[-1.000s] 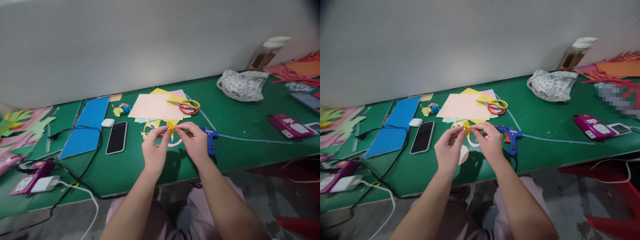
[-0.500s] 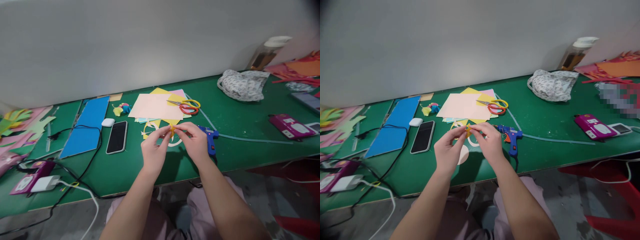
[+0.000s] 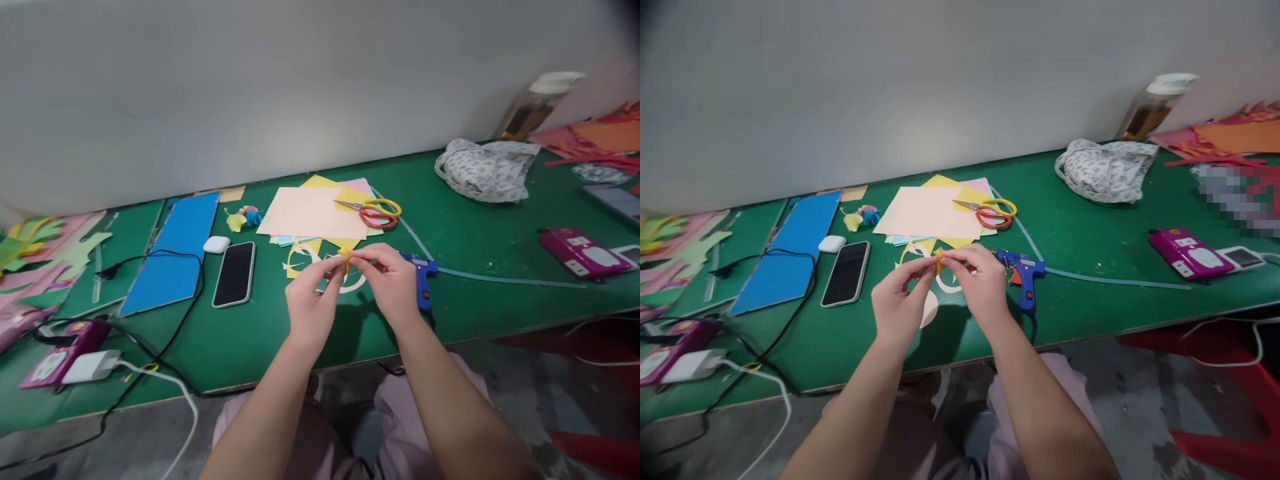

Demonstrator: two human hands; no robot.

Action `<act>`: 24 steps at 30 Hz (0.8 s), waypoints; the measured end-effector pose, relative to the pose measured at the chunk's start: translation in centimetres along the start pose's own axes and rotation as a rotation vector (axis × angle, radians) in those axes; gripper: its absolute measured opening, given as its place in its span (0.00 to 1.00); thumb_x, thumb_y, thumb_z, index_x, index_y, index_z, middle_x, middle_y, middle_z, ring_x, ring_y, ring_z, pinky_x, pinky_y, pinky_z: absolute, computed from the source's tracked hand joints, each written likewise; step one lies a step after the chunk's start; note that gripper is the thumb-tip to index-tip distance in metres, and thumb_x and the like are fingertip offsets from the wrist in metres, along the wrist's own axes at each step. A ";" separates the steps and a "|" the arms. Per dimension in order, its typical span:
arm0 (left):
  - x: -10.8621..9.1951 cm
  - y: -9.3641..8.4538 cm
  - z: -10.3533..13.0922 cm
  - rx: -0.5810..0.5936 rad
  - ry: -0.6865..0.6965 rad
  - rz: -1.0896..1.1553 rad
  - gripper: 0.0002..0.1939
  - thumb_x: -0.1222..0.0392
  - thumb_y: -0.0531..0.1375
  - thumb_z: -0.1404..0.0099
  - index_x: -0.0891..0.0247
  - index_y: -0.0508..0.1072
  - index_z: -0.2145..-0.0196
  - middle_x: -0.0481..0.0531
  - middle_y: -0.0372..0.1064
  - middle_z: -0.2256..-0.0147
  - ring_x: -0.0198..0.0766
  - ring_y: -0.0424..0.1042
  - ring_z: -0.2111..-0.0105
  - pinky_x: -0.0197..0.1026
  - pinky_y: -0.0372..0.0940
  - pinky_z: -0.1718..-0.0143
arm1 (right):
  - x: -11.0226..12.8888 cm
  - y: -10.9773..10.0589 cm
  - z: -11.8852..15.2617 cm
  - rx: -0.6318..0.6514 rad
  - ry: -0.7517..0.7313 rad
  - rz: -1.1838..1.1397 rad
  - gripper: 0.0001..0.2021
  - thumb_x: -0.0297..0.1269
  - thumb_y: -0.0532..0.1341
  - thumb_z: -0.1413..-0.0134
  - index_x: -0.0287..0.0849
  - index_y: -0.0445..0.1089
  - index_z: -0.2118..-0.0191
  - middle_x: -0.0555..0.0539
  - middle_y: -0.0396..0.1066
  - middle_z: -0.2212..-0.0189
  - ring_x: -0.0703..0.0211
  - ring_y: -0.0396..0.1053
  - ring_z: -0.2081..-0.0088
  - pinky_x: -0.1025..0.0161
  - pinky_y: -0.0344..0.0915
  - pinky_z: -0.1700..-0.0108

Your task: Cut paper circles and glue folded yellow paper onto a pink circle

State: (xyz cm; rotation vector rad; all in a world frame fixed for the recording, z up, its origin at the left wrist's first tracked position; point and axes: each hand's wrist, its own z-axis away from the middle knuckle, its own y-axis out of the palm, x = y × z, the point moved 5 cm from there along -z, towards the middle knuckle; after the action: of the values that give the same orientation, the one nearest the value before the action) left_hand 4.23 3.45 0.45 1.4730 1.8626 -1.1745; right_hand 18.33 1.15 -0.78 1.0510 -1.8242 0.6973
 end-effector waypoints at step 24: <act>-0.7 0.2 0.2 0.009 0.158 -0.065 0.06 0.64 0.59 0.38 0.60 0.75 0.64 0.49 0.76 0.67 0.33 0.73 0.67 0.35 0.68 0.65 | -0.9 0.4 -0.1 0.074 0.117 -0.057 0.05 0.37 0.63 0.47 0.44 0.74 0.66 0.49 0.74 0.67 0.59 0.71 0.67 0.65 0.70 0.69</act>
State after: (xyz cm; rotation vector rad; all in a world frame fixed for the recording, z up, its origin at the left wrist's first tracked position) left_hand 4.59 2.93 0.89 1.5604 2.0267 -1.1260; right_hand 18.27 1.72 -1.59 1.0837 -1.6726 0.7813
